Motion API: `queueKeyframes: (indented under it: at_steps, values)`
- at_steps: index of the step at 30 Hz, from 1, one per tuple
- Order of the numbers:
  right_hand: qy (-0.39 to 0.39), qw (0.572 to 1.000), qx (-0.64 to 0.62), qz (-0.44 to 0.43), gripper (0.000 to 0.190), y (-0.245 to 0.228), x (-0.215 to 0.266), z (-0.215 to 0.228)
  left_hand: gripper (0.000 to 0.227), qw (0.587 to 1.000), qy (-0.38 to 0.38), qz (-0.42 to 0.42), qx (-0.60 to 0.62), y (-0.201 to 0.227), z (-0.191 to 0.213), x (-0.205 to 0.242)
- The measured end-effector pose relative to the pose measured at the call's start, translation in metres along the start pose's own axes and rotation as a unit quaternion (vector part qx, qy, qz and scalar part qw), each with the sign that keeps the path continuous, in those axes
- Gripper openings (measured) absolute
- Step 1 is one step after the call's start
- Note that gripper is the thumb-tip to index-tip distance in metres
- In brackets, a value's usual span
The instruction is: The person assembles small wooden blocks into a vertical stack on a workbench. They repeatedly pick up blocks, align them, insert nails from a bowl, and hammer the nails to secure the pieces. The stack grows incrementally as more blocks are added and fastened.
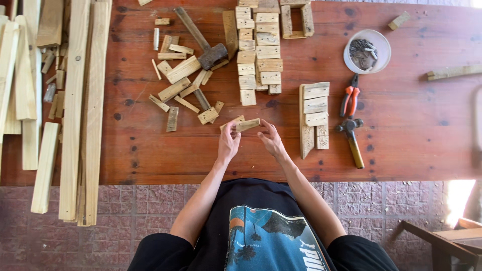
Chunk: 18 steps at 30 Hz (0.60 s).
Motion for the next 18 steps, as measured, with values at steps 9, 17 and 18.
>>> queueKeyframes:
  at_steps: [9,17,18]
  values:
    - [0.126,0.985,-0.097,-0.062,0.049,0.029,0.059,0.132,0.049,0.991,-0.043,-0.116,-0.047,0.019,-0.129,0.030]
    - [0.157,0.980,-0.067,-0.102,0.049,0.041,0.081,0.233,0.046,0.992,-0.058,-0.103,-0.043,0.042,-0.227,0.055]
    - [0.153,0.981,-0.058,-0.109,0.049,0.046,0.081,0.241,0.046,0.991,-0.047,-0.110,-0.056,0.045,-0.233,0.056]
Point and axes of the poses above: each hand's wrist, its own x-axis away from the middle knuckle, its own z-axis out of the back of the hand, y = z × x, the point moved 5 cm from there along -x, towards the middle knuckle, and after that the axes turned 14 degrees about z, right-handed, at the moved point
